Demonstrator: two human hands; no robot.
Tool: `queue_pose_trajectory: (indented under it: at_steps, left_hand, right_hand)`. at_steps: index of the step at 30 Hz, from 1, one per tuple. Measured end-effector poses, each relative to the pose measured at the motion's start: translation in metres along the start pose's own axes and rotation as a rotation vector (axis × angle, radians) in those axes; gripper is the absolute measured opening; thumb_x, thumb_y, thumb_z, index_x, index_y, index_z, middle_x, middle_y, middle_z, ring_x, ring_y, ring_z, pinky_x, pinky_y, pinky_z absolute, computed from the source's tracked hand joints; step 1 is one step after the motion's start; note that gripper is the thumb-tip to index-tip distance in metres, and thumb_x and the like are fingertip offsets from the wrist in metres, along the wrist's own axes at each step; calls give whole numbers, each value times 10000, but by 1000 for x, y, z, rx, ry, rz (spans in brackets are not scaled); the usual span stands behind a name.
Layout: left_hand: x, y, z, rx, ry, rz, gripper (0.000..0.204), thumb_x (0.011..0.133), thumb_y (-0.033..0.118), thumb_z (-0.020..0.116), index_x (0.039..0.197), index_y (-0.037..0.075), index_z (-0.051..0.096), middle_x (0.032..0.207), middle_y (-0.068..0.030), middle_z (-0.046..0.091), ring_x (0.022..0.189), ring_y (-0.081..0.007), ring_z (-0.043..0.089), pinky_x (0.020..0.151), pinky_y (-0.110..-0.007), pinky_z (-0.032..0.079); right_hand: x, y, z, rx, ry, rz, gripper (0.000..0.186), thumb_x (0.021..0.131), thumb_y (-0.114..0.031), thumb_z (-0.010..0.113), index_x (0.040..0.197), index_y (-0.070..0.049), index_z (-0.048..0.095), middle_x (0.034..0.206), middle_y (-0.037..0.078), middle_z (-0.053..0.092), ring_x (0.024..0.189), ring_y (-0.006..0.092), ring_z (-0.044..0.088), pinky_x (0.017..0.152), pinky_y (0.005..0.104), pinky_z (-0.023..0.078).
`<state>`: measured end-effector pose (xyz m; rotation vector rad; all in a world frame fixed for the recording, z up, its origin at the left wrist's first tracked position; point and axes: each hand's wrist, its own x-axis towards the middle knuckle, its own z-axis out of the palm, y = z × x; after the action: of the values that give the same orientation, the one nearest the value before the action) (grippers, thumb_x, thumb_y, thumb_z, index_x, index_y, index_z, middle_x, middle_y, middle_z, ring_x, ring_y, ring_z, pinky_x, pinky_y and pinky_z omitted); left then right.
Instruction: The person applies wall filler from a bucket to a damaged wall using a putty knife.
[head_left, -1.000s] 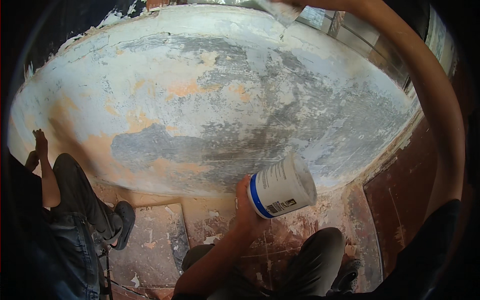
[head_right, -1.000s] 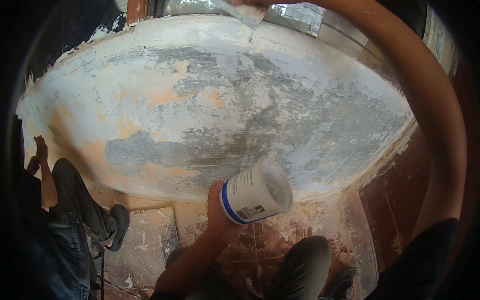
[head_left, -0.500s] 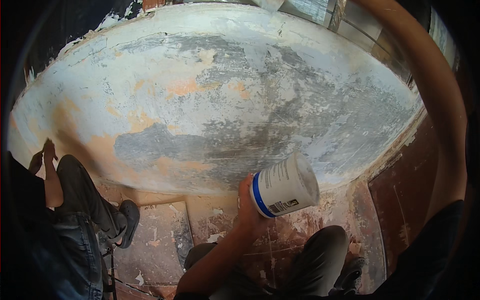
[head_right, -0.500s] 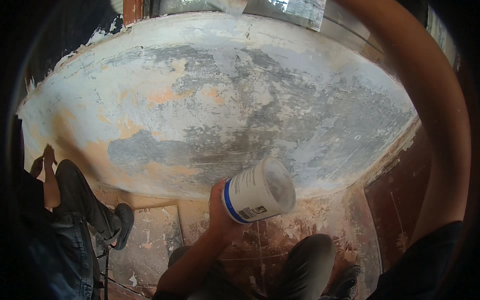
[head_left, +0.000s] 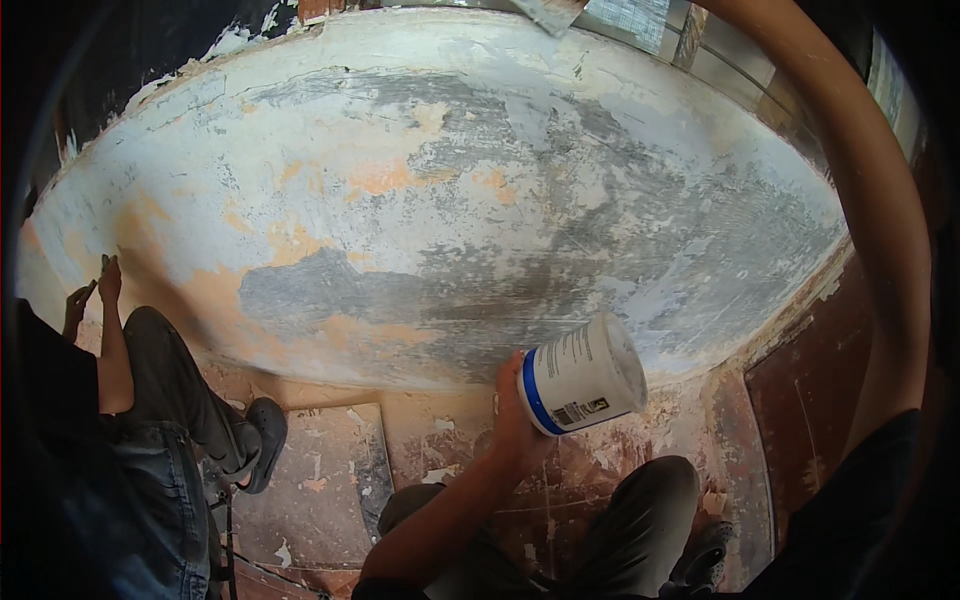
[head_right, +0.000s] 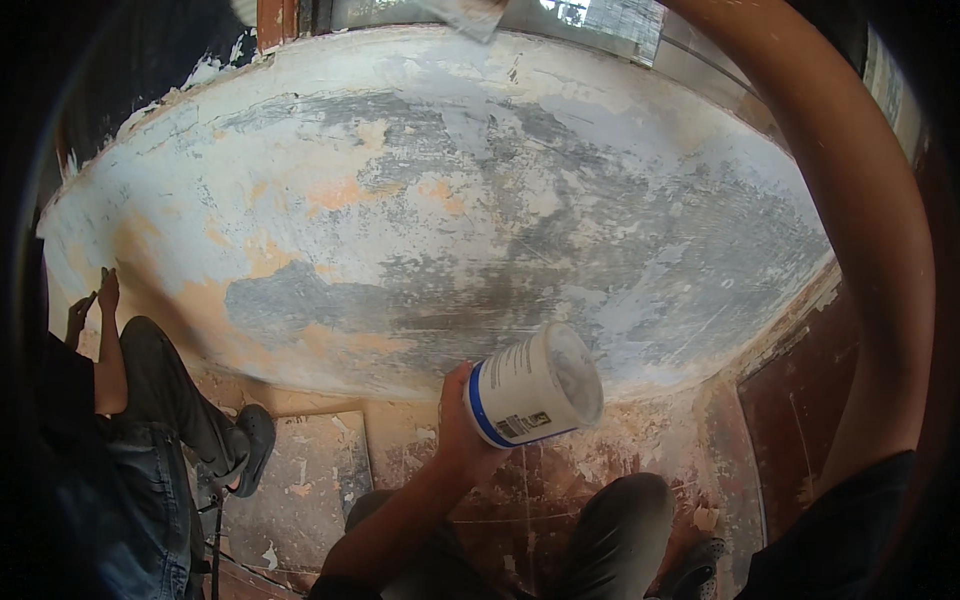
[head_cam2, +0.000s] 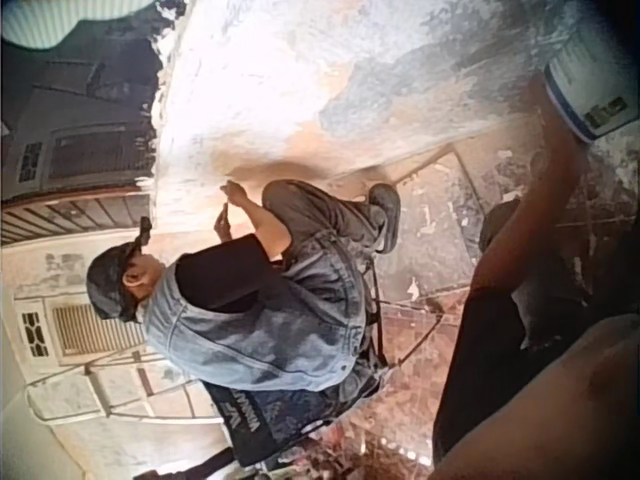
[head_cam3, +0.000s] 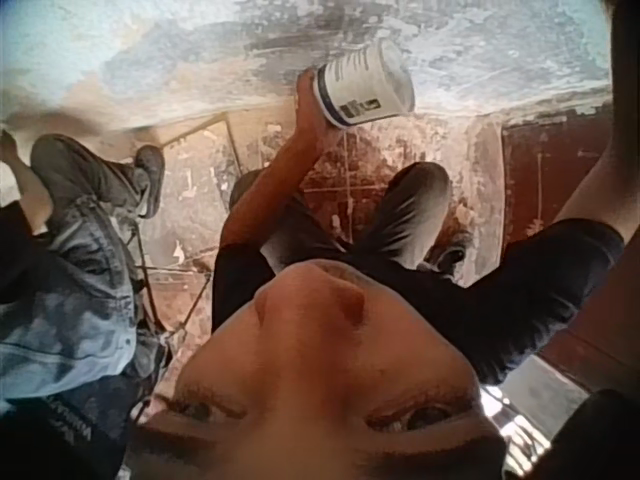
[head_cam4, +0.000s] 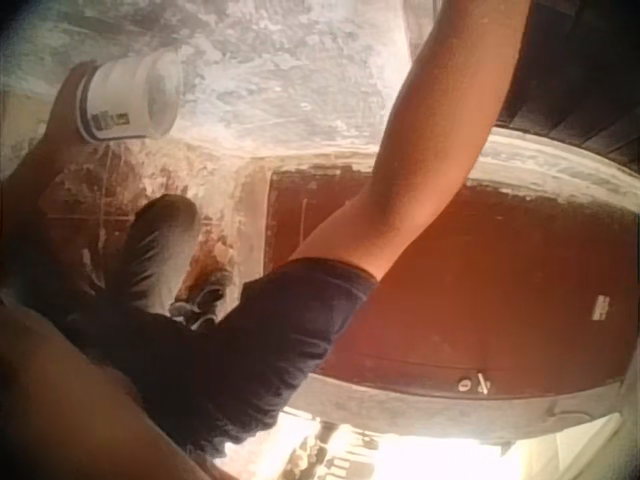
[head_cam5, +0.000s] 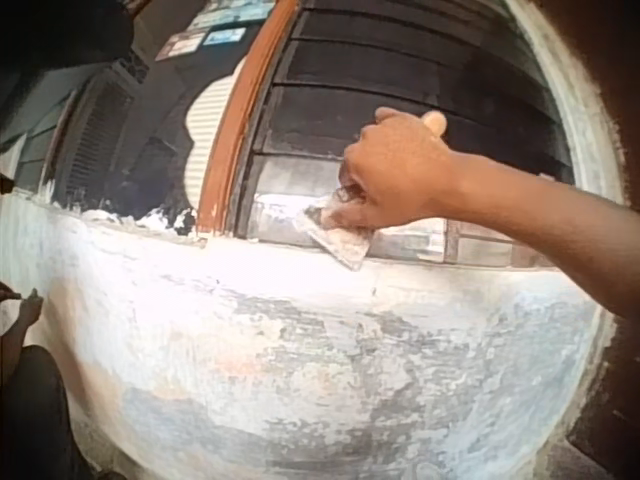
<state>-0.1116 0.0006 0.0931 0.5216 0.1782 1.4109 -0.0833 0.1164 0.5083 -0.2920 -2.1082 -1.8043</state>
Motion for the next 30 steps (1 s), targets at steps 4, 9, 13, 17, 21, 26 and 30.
queue_pose_trajectory:
  at_steps: [4,9,13,17,21,26,30]
  left_hand:
    - [3,-3,9,-10,153,-69,544,982,358,528,1399,114,277,1324,-100,540,1193,-235,574,1042,-435,452]
    - [1,-2,31,252,266,-27,546,996,524,295,1310,126,498,1273,-85,591,1194,-265,576,1019,-459,457]
    - [2,9,40,-99,390,-200,572,993,534,269,1306,130,526,1272,-83,596,1196,-271,573,1013,-473,458]
    - [0,14,26,-69,383,-176,569,1001,526,252,1332,137,503,1282,-79,591,1201,-270,571,1011,-484,457]
    - [-1,5,20,-7,280,-121,524,1026,488,247,1359,137,448,1300,-92,576,1220,-259,558,1020,-457,464]
    - [-7,-1,35,349,259,-2,442,1038,403,344,1368,111,374,1294,-108,569,1219,-245,558,1029,-427,473]
    - [-6,4,26,109,152,-111,450,1015,293,476,1377,103,288,1274,-113,568,1194,-244,576,1014,-430,492]
  right_hand:
    - [-4,-60,-5,50,-213,13,556,793,-581,654,741,-33,732,698,169,677,692,348,640,721,449,485]
    - [28,-64,17,204,-356,-75,553,790,-560,670,861,-16,743,855,182,710,773,365,655,845,459,468]
    - [40,-28,8,14,-249,51,507,786,-547,674,815,-47,754,773,158,706,751,330,667,892,447,438]
    - [25,-12,-15,50,-83,56,482,813,-542,645,750,-77,755,677,145,682,700,322,661,913,452,424]
    - [19,-77,-2,211,-376,-74,374,897,-422,576,893,-95,758,855,123,719,871,278,664,998,539,333]
    - [42,-80,24,12,-277,-96,397,784,-466,696,839,-78,759,838,116,722,893,261,657,1003,454,290]
    - [39,-53,25,41,-193,-37,459,734,-511,733,819,-61,753,819,139,715,865,264,652,923,430,314]
